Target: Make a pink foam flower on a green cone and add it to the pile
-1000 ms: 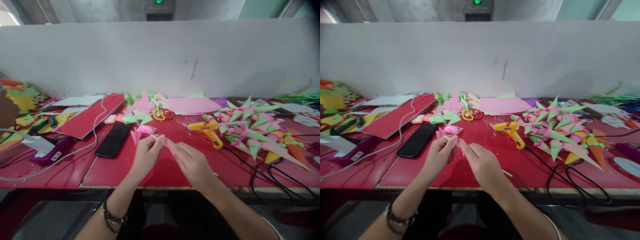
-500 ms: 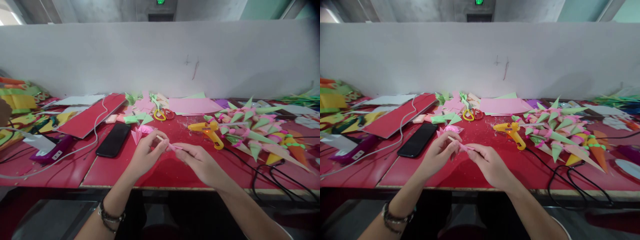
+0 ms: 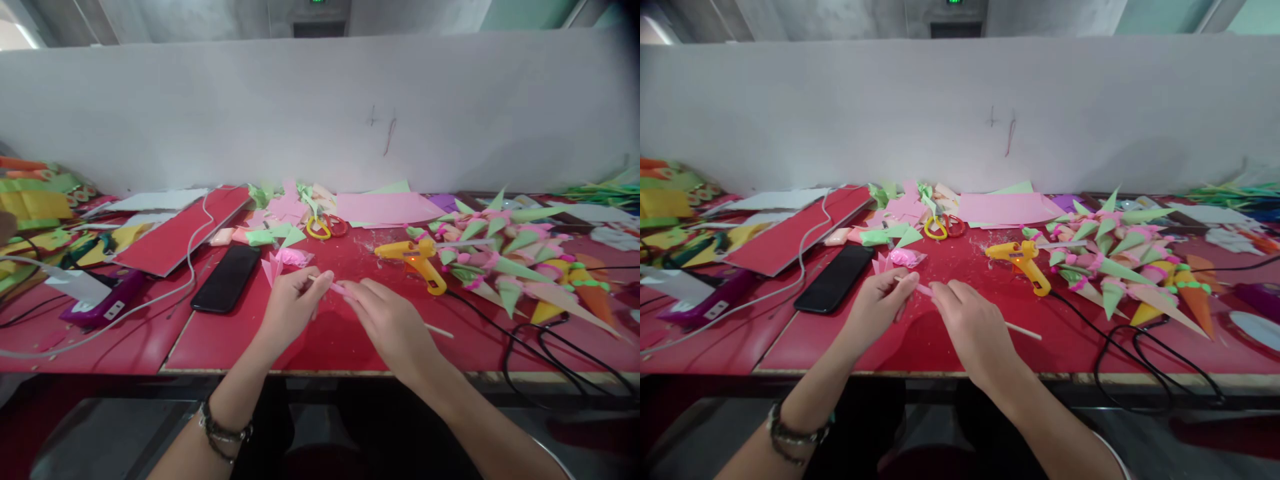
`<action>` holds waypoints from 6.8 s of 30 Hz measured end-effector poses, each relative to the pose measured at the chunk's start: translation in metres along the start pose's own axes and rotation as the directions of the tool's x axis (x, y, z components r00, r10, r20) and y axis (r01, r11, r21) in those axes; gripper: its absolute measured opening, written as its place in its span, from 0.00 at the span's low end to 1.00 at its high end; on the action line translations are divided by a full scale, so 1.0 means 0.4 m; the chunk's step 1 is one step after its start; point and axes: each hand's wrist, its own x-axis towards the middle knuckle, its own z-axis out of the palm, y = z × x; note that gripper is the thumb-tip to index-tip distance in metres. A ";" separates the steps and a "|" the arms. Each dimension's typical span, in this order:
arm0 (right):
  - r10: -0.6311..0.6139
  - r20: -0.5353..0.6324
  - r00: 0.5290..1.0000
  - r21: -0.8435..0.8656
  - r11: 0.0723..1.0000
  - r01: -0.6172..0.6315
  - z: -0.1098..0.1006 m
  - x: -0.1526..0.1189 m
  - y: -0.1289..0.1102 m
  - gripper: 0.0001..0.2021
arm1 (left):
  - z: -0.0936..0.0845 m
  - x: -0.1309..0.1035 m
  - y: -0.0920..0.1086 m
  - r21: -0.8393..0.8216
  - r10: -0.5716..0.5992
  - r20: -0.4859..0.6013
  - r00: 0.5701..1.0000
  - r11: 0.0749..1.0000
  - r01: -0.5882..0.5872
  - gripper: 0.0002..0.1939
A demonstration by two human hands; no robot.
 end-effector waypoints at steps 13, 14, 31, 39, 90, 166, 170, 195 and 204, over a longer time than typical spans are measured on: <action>-0.109 0.107 0.988 -0.295 0.946 0.137 0.001 0.002 0.006 0.11 | 0.014 0.008 -0.008 -0.178 -0.277 -0.023 0.960 0.947 0.269 0.21; -0.102 0.111 0.989 -0.287 0.949 0.130 0.002 0.002 0.010 0.11 | 0.014 0.008 -0.007 -0.170 -0.275 -0.025 0.961 0.949 0.267 0.21; -0.154 0.000 0.988 -0.320 0.936 0.146 0.020 0.004 0.020 0.11 | 0.007 0.018 -0.023 -0.116 -0.298 -0.034 0.954 0.949 0.293 0.21; 0.167 0.242 0.956 -0.161 0.978 -0.130 0.016 0.020 0.011 0.19 | -0.001 0.023 -0.032 -0.010 -0.166 -0.067 0.984 0.986 0.166 0.21; 0.271 0.154 0.950 0.507 0.804 -0.311 -0.011 0.017 0.022 0.17 | -0.044 0.006 -0.023 0.233 0.079 0.149 0.986 0.966 -0.112 0.16; 0.031 0.596 0.803 0.720 0.422 -0.550 -0.033 0.022 0.020 0.18 | 0.010 -0.015 -0.001 0.224 0.150 0.150 0.977 0.958 -0.181 0.24; 0.093 0.548 0.831 0.676 0.536 -0.506 -0.025 0.024 0.025 0.17 | 0.020 -0.015 -0.006 0.272 0.117 0.120 0.986 0.951 -0.146 0.24; 0.113 0.311 0.944 0.576 0.767 -0.282 -0.018 0.016 0.009 0.17 | 0.014 -0.011 -0.004 0.099 0.102 0.123 0.987 0.988 -0.115 0.22; -0.076 0.566 0.821 0.747 0.470 -0.471 -0.050 0.018 0.026 0.16 | -0.005 -0.006 -0.003 0.034 0.201 0.277 0.939 0.975 -0.219 0.23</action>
